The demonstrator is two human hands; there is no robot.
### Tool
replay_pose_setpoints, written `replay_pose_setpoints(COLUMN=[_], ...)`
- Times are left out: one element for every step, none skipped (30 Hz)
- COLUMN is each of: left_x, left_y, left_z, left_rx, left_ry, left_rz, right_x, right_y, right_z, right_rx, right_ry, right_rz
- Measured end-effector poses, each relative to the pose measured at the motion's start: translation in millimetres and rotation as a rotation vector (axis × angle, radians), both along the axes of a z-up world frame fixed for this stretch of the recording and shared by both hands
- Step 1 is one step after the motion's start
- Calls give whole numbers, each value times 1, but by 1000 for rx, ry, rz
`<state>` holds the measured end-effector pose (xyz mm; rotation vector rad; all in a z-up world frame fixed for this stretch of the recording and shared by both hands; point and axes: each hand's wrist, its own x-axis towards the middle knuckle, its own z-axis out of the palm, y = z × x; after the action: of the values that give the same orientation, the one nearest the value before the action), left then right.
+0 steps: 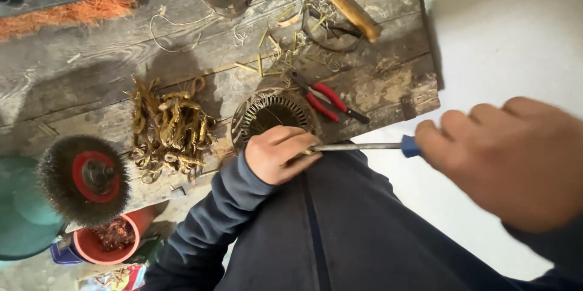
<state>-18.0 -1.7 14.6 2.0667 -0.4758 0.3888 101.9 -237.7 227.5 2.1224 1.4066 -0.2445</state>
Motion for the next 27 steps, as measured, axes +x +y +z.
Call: replay_pose_setpoints(left_x=[-2,-4,-6,-11,-17,-22,-25,-26,-28,-29,-30,-31,-32,-31,-31,-31,-31,-30,-29,-27,-25,-23,-23,-24,-25,-27,-28], left_y=[4,8,12,17,21,25,27,31,34,35,36,37,38,38,37,36,35,33,31,32,32,32,32,33,32,32,32], left_z=[-2,-5,-9,-12,-15,-19,-20,-20,-20,-19,-18,-17,-14,-12,-10,-7,-5,-3,0,3,6,11,15,20,20,20,21], left_rx=[-2,-42,-82,-82,-148,-212,-211,-255,-298,-290,-299,-308,-300,-296,-291,-293,-279,-274,-284,-258,-232,-233,-195,-153,-151,-125,-100], left_ry=[0,19,39,42,84,125,128,117,105,107,45,-16,-13,-66,-119,-121,-144,-169,-172,-209,-246,-250,-278,-299,-296,-287,-277], left_rz=[-2,36,74,74,118,165,167,186,204,219,190,162,178,139,99,112,84,53,63,28,-6,4,-33,-73,-65,-100,-135], right_x=[8,16,24,31,38,46,43,43,44,40,35,30,29,29,29,32,35,38,39,41,44,37,29,18,14,8,1], right_y=[-5,-10,-15,-33,-50,-67,-76,-83,-89,-89,-88,-86,-83,-82,-82,-77,-73,-72,-73,-71,-70,-55,-41,-25,-14,-4,7], right_z=[-4,-9,-13,-33,-53,-73,-114,-154,-195,-228,-261,-294,-306,-318,-330,-333,-336,-337,-338,-339,-340,-313,-286,-261,-247,-233,-218], right_rx=[-2,-184,-367,-368,-158,57,56,378,699,704,807,907,910,915,920,916,938,953,942,963,983,980,1181,1368,1365,1393,1404], right_ry=[0,50,103,106,176,245,249,227,199,210,225,242,257,182,107,112,127,136,135,67,0,2,290,596,604,827,1044], right_rz=[-2,-115,-225,-224,-354,-476,-474,-484,-493,-481,-554,-627,-614,-629,-644,-632,-647,-664,-654,-584,-511,-501,-562,-623,-618,-419,-210])
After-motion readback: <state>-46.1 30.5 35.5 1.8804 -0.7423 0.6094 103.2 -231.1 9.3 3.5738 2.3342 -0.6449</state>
